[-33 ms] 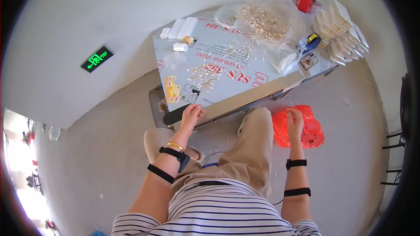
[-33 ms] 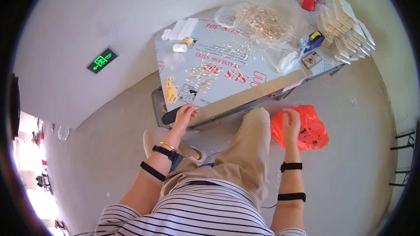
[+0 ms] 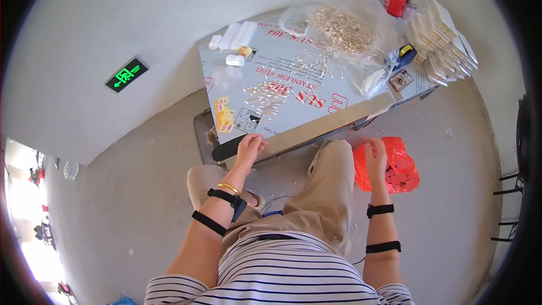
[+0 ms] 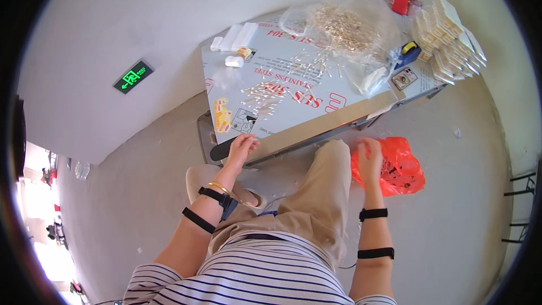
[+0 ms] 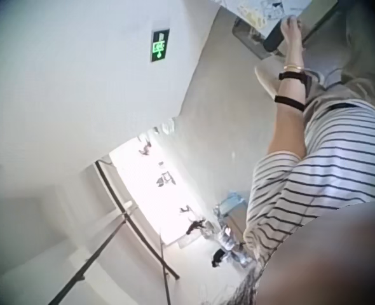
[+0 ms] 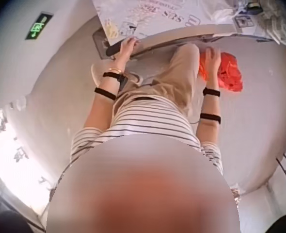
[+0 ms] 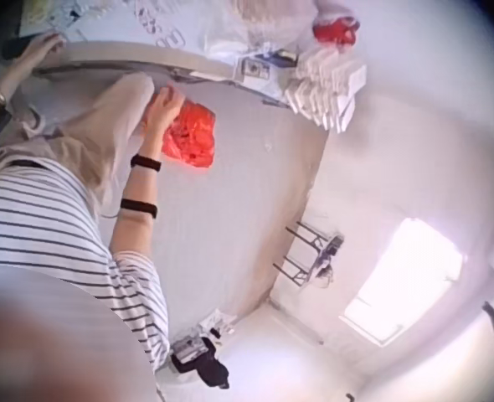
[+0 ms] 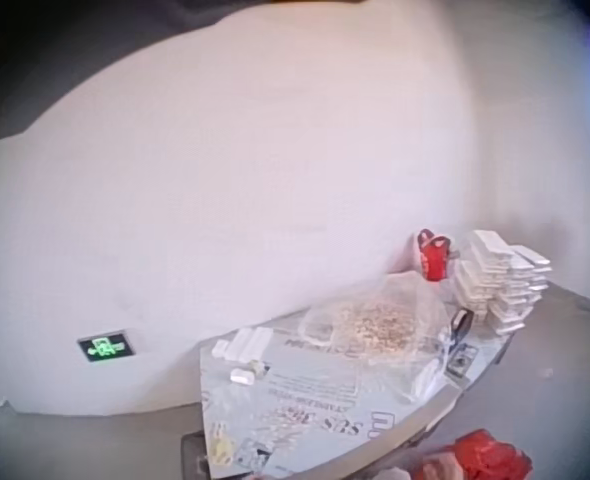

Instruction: The person gathers cotton swabs into a pile, aligns them into a neat row, and picks up a small plastic bag. They then slide the row of cotton swabs into the bag and set the packaged item down on the table.

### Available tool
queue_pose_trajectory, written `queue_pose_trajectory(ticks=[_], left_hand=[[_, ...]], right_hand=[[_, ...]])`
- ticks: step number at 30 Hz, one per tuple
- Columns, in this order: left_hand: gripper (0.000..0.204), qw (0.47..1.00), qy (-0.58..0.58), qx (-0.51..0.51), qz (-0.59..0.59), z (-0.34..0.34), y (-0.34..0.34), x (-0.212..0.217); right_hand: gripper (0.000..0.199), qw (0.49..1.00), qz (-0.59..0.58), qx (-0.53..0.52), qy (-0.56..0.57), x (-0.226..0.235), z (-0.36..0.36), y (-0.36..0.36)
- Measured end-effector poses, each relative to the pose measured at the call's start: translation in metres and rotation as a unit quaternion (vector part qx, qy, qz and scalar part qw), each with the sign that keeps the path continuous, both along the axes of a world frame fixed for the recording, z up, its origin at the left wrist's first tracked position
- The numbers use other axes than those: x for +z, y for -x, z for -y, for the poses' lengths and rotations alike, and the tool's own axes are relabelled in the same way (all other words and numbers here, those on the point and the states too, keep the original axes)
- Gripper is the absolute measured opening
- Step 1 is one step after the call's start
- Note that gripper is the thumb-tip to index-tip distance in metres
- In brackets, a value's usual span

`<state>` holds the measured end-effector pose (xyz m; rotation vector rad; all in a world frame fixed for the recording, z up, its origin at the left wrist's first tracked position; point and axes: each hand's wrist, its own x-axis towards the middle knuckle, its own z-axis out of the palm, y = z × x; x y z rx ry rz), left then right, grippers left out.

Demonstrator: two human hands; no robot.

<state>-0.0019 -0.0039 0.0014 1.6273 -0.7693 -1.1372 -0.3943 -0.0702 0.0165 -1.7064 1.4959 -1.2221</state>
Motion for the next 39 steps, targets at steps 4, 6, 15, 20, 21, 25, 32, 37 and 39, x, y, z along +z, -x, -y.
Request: queue_pose_trajectory(ticks=[4,6,15,20,21,25,32,37,39], left_hand=[[0.025,0.987,0.035,-0.008,0.156,0.011,-0.019,-0.041],[0.029,0.972,0.042,-0.013,0.231,0.020,-0.025,-0.054],[0.051,0.901,0.010,-0.057,0.430,0.081,-0.043,-0.044],[0.055,0.873,-0.019,-0.108,0.476,0.108,-0.057,-0.055],[0.054,0.859,0.002,-0.098,0.503,0.112,-0.059,-0.060],[0.047,0.865,0.044,-0.072,0.495,0.129,-0.062,-0.067],[0.025,0.885,0.116,-0.019,0.451,0.144,-0.067,-0.070],[0.024,0.888,0.136,-0.028,0.439,0.151,-0.067,-0.075],[0.024,0.886,0.135,-0.027,0.443,0.151,-0.068,-0.075]], right_hand=[[0.025,0.987,0.005,0.143,-0.072,0.031,0.008,-0.106],[0.029,0.976,-0.048,0.176,-0.115,0.043,0.007,-0.140],[0.057,0.970,-0.061,0.221,-0.081,-0.064,0.062,-0.225],[0.058,0.956,-0.157,0.247,-0.025,-0.066,0.091,-0.255],[0.058,0.955,-0.158,0.250,-0.029,-0.066,0.096,-0.261],[0.054,0.957,-0.225,0.182,-0.011,-0.073,0.116,-0.269],[0.043,0.962,-0.199,0.185,0.004,-0.085,0.118,-0.286],[0.039,0.962,-0.166,0.214,0.017,-0.082,0.114,-0.294],[0.038,0.964,-0.150,0.218,0.032,-0.080,0.118,-0.296]])
